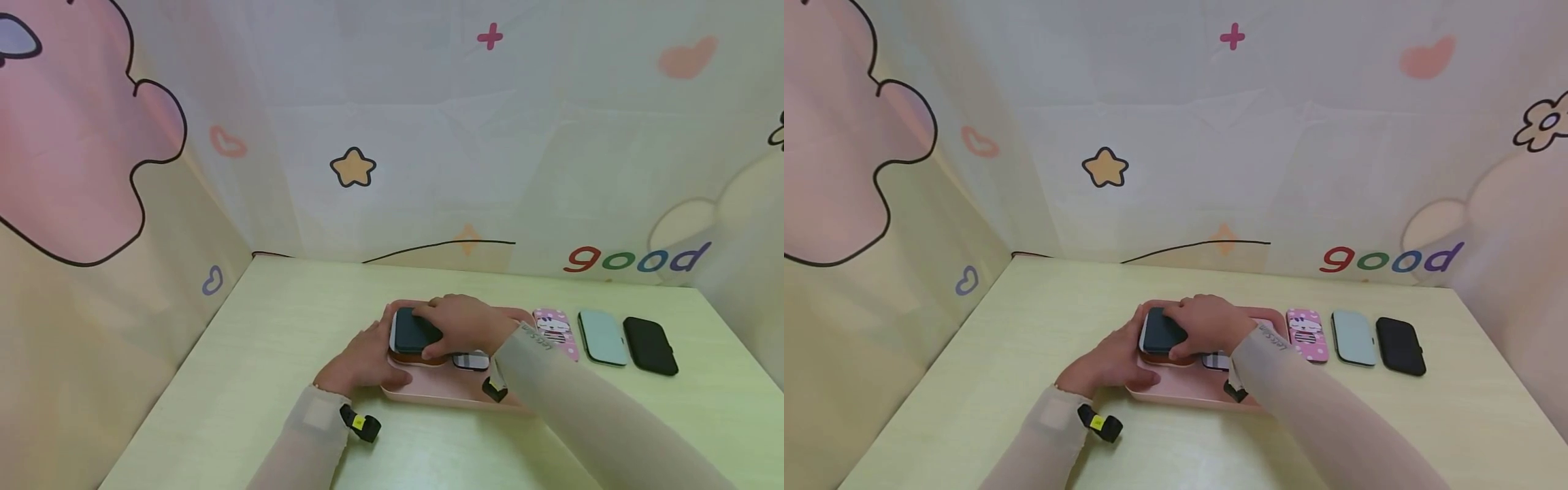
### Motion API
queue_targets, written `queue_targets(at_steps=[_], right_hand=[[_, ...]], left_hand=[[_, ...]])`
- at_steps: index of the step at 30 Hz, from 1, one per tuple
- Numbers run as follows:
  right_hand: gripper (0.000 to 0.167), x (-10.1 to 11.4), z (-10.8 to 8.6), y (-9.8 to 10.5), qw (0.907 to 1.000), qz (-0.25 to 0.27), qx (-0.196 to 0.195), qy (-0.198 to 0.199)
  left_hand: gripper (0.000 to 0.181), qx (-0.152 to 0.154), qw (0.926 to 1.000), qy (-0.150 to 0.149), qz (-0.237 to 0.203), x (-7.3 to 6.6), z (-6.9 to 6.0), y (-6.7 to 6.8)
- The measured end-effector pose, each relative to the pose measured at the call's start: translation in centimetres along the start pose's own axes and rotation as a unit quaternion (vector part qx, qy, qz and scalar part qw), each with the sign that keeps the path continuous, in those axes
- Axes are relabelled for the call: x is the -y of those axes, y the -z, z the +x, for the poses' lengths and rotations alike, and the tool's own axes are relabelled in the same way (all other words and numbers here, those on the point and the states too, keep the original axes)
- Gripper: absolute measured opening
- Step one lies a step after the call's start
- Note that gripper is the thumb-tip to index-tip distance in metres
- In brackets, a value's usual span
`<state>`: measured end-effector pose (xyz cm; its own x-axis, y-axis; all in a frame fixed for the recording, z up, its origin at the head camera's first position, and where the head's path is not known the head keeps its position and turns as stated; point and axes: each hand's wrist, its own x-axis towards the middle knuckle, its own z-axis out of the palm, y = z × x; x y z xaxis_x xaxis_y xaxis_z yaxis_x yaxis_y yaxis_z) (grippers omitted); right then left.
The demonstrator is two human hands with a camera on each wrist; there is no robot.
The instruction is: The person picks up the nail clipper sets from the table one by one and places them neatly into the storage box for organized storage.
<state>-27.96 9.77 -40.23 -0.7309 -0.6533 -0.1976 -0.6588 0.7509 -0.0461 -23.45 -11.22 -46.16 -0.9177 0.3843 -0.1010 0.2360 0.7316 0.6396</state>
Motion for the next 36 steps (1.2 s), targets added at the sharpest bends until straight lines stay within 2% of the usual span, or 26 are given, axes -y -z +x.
queue_targets(at_steps=[4,7,14,19,27,36], right_hand=[[0.079,0.3,0.4,-0.1,1.0000,-0.008,-0.002,0.001],[0.080,0.5,0.6,-0.1,0.9999,-0.016,-0.006,0.003],[0.082,1.1,0.7,0.0,0.9998,-0.016,-0.009,0.003],[0.081,1.3,0.7,0.0,0.9996,-0.015,-0.025,0.002],[0.079,1.5,0.8,-0.2,0.9991,-0.020,-0.034,-0.017],[0.080,1.5,0.8,-0.2,0.9992,0.001,-0.038,-0.015]], left_hand=[[0.130,0.011,0.9998,0.013,0.010,0.2,0.1,-0.2],[0.132,0.010,0.9998,0.012,0.012,0.5,0.3,-0.4],[0.130,0.001,0.9999,-0.006,0.011,0.6,0.2,-0.4],[0.127,0.005,0.9997,-0.024,-0.004,0.6,0.2,0.0],[0.126,0.004,0.9999,-0.009,-0.006,0.6,0.1,0.1],[0.127,0.000,1.0000,0.003,0.000,0.7,0.2,0.0]])
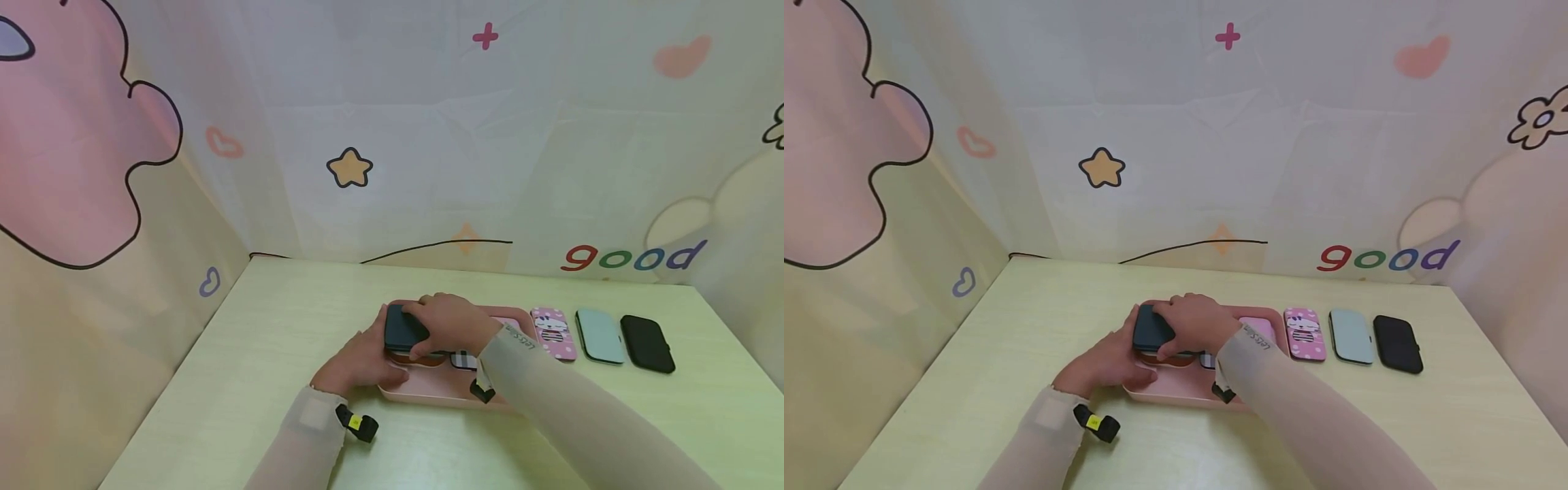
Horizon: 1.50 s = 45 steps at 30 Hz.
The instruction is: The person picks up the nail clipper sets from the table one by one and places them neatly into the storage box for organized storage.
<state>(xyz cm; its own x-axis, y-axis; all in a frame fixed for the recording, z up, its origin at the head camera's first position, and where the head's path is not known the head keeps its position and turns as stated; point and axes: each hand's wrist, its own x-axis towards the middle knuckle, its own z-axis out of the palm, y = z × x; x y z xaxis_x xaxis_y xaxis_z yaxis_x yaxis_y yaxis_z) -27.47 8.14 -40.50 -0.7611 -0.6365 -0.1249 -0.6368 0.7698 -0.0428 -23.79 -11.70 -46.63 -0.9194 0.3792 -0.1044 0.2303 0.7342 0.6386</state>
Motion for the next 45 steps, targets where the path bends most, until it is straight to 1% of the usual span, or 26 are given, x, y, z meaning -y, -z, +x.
queue_targets(at_steps=[6,10,20,28,34,38,41,45], right_hand=[[0.085,-0.2,0.0,-0.3,1.0000,0.002,0.000,-0.005],[0.084,-0.2,0.0,-0.3,0.9999,0.010,0.001,-0.008],[0.082,-0.1,-0.3,-0.5,0.9999,0.007,0.001,-0.012],[0.085,0.0,-0.6,-0.6,0.9998,-0.014,0.013,-0.005],[0.092,-0.1,-1.1,-0.5,0.9998,0.002,0.002,-0.017],[0.094,-0.6,-1.3,-0.6,0.9999,-0.001,-0.006,-0.012],[0.093,-1.0,-1.4,-0.6,0.9998,0.017,-0.005,-0.013],[0.093,-2.0,-1.8,0.1,0.9991,0.038,-0.002,-0.018]], left_hand=[[0.126,0.007,0.9999,0.011,-0.002,-0.1,0.0,0.1],[0.127,0.008,0.9999,0.014,-0.002,-0.2,0.0,0.2],[0.127,0.007,0.9999,0.007,0.006,-0.1,0.1,0.0],[0.126,0.007,0.9999,0.006,0.007,-0.2,0.0,0.1],[0.127,0.007,0.9998,0.016,0.000,-0.2,-0.1,0.1],[0.126,0.007,0.9998,0.018,-0.003,-0.2,0.1,0.0],[0.127,0.009,0.9998,0.018,-0.005,-0.2,0.1,0.0],[0.126,0.006,0.9998,0.017,-0.002,-0.1,0.1,0.0]])
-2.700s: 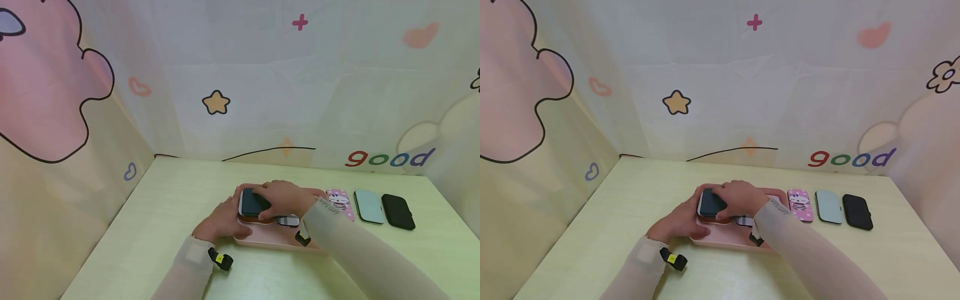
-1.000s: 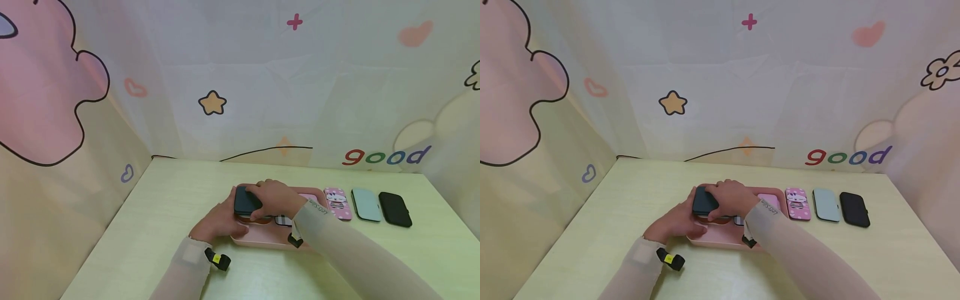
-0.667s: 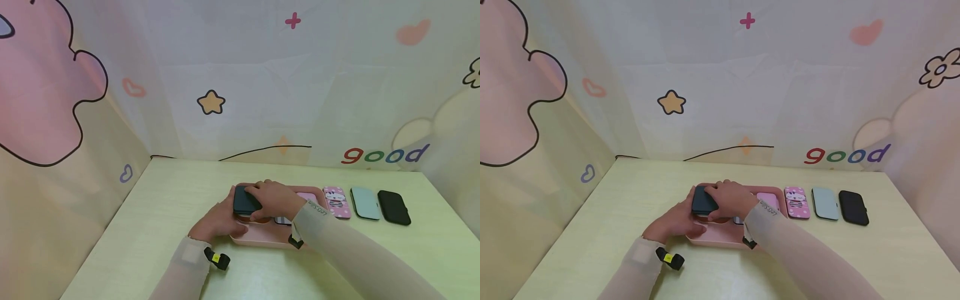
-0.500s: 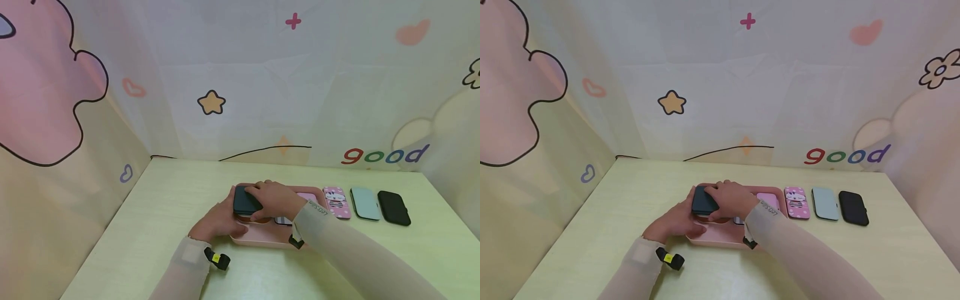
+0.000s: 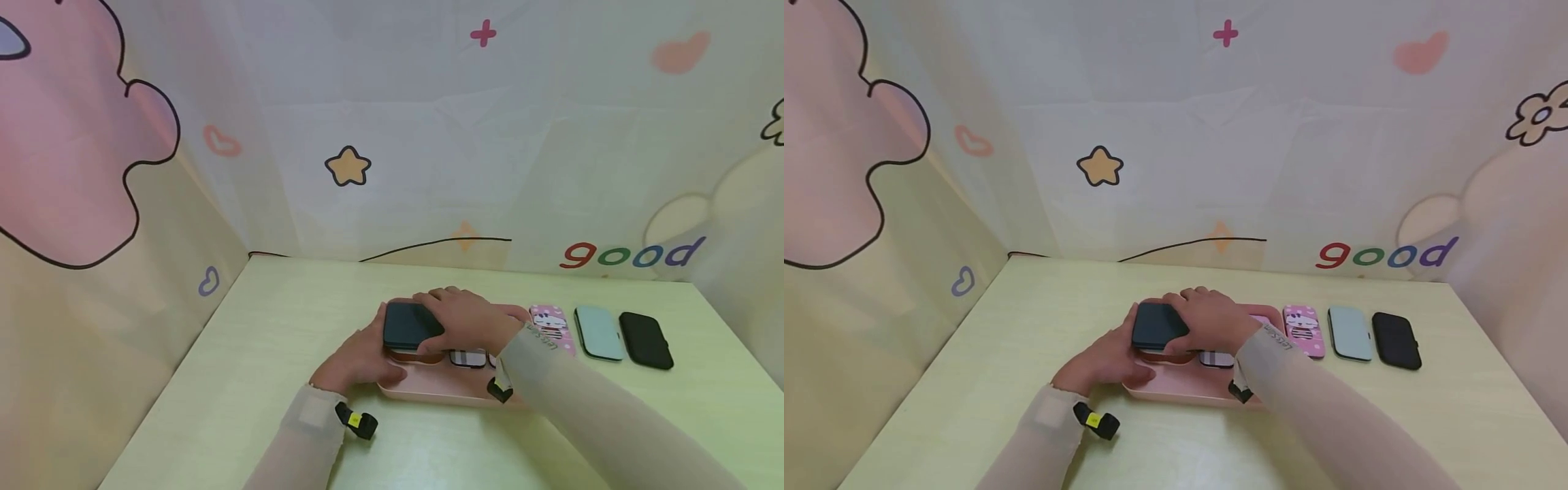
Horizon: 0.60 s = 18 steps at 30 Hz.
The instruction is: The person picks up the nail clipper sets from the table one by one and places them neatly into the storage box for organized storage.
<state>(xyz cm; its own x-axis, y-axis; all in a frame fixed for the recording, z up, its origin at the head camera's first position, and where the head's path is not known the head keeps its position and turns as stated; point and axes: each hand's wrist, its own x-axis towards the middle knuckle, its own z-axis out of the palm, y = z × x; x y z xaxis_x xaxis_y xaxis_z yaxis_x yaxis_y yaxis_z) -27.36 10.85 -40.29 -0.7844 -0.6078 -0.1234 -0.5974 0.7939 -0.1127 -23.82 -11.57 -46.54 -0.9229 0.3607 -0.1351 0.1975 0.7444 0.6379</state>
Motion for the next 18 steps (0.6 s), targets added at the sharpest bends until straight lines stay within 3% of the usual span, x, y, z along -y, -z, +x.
queue_targets(at_steps=[8,18], right_hand=[[0.095,-3.5,-2.1,1.5,0.9998,0.010,-0.015,-0.003],[0.091,-7.3,-4.5,1.6,0.9978,0.039,-0.031,-0.043]], left_hand=[[0.128,-0.006,0.9999,0.010,0.000,0.0,0.1,-0.2],[0.129,-0.007,0.9999,0.006,-0.013,-0.1,0.1,-0.2]])
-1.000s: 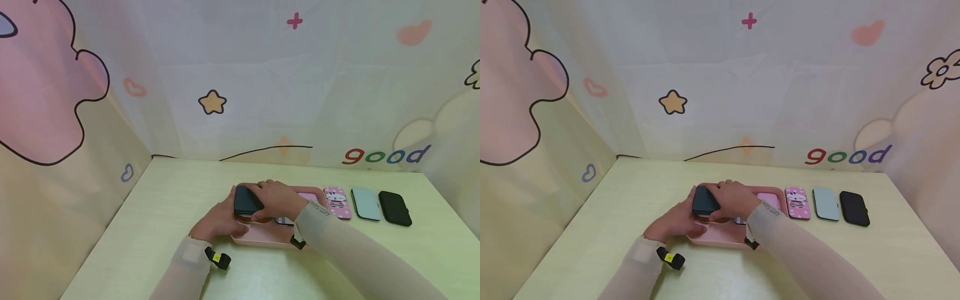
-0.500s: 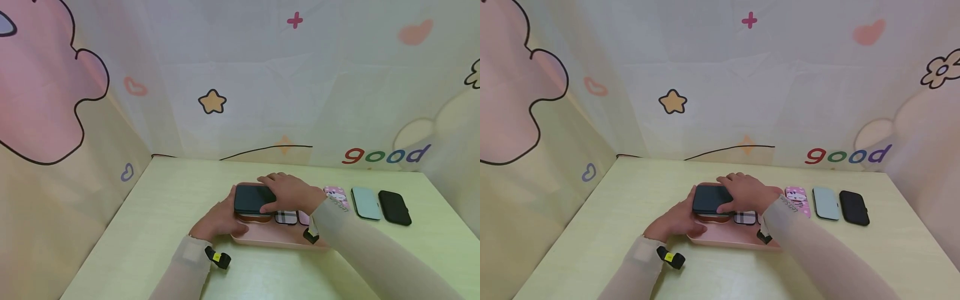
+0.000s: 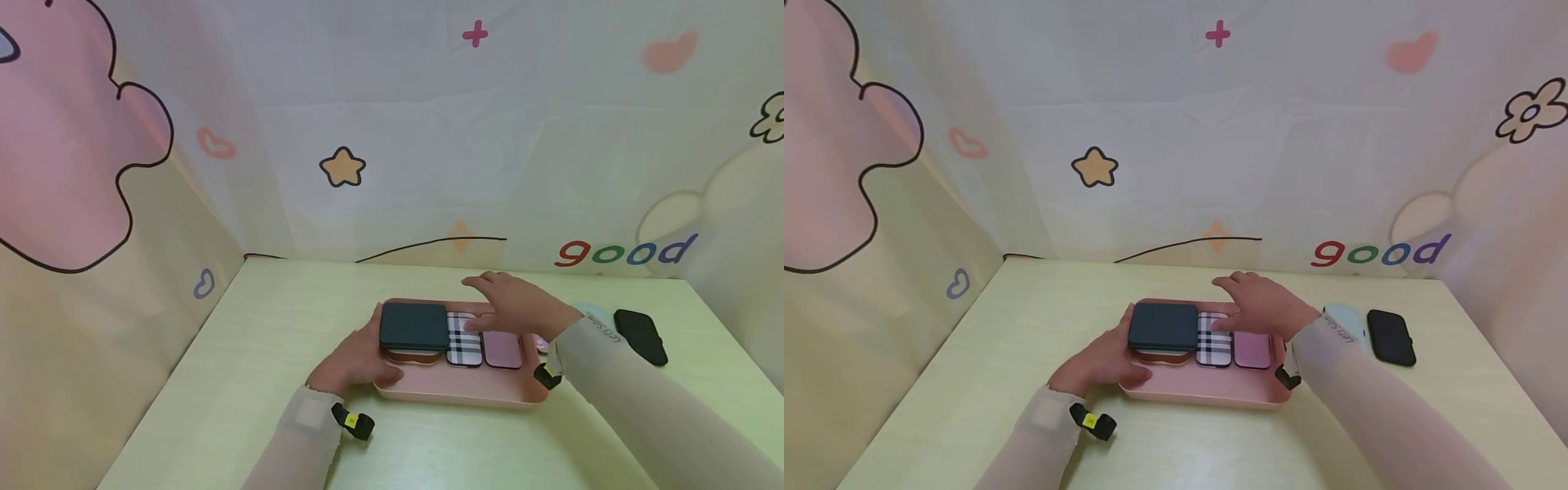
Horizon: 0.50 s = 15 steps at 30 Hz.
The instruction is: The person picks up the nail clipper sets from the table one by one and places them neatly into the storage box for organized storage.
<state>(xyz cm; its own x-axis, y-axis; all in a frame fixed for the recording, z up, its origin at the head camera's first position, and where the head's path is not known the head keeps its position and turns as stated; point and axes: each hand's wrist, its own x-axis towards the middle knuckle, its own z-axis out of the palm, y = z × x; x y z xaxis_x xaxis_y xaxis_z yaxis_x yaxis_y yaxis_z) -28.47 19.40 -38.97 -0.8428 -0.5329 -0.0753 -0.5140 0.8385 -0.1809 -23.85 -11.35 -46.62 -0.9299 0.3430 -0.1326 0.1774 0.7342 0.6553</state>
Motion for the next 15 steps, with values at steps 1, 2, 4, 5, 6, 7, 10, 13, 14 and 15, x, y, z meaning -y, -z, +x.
queue_targets(at_steps=[1,2,4,5,6,7,10,13,14,15], right_hand=[[0.092,-0.3,-0.2,0.1,1.0000,0.004,0.000,-0.005],[0.092,-0.6,-0.4,0.1,1.0000,0.005,-0.001,-0.007],[0.090,-1.1,-0.8,0.3,0.9999,0.010,-0.004,-0.013],[0.089,-1.3,-0.9,0.4,0.9998,0.011,-0.005,-0.018],[0.088,-1.6,-1.1,0.4,0.9997,0.009,-0.006,-0.021],[0.087,-1.8,-1.3,0.5,0.9996,0.008,-0.006,-0.026],[0.086,-2.5,-1.7,0.5,0.9993,0.003,-0.008,-0.036],[0.081,-3.0,-2.1,0.7,0.9991,-0.005,-0.011,-0.040],[0.079,-3.2,-2.2,0.7,0.9990,-0.006,-0.013,-0.041],[0.077,-3.3,-2.4,0.8,0.9989,-0.007,-0.013,-0.044]], left_hand=[[0.129,0.000,1.0000,0.001,0.000,0.0,0.0,0.0],[0.129,0.000,1.0000,0.000,0.001,0.0,0.0,0.0],[0.129,-0.002,1.0000,0.000,0.003,0.0,0.0,0.0],[0.129,-0.003,1.0000,0.000,0.005,0.0,0.1,-0.1],[0.129,-0.003,1.0000,0.000,0.006,0.0,0.0,-0.1],[0.129,-0.003,1.0000,0.000,0.007,0.1,0.1,-0.1],[0.129,-0.003,1.0000,0.000,0.009,0.2,0.2,-0.2],[0.128,-0.004,1.0000,-0.001,0.009,0.2,0.2,-0.3],[0.128,-0.004,0.9999,-0.002,0.010,0.2,0.2,-0.3],[0.127,-0.004,0.9999,-0.002,0.010,0.2,0.2,-0.3]])
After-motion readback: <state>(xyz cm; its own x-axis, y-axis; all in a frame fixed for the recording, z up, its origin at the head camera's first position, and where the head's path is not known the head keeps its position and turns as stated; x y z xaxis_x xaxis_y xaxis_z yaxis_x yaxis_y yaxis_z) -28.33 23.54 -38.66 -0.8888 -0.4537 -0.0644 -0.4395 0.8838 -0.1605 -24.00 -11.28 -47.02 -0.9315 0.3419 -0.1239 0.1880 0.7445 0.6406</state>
